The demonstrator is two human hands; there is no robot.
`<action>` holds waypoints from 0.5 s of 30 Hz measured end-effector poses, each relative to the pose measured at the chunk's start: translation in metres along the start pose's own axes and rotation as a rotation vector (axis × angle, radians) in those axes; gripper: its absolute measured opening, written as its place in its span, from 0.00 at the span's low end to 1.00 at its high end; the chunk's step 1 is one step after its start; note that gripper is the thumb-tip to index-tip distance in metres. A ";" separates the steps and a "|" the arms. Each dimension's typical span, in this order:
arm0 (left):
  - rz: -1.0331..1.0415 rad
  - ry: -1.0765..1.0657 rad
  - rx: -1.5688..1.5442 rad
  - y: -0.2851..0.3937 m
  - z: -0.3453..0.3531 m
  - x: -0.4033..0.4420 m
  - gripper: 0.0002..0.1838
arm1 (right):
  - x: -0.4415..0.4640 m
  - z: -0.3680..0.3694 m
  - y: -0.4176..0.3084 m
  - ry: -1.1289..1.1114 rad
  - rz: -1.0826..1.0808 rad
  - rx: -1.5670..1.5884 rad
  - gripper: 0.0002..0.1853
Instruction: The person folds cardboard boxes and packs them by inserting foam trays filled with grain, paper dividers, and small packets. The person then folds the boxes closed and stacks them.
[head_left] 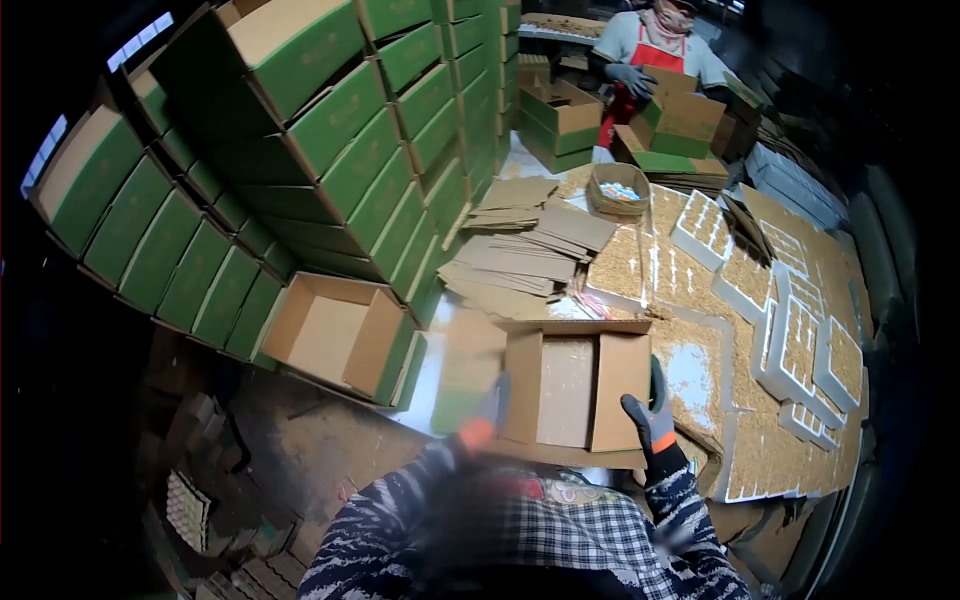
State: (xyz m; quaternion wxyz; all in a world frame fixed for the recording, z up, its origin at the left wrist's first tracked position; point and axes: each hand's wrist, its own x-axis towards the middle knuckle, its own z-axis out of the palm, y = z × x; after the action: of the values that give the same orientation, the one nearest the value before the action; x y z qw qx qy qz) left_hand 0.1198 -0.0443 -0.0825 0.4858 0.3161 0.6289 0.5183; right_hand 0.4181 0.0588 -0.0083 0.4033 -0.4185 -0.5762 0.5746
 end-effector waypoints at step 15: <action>0.657 0.937 -0.447 -0.027 -0.410 -0.040 0.25 | 0.010 0.255 -0.105 -0.194 -0.174 0.602 0.46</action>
State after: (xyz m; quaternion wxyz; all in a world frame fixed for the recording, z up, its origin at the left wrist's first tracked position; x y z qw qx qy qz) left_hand -0.2495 -0.2289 -0.1013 0.0274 0.1224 0.5214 0.8441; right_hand 0.1712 -0.0132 0.0930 0.4998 -0.1731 -0.4497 0.7197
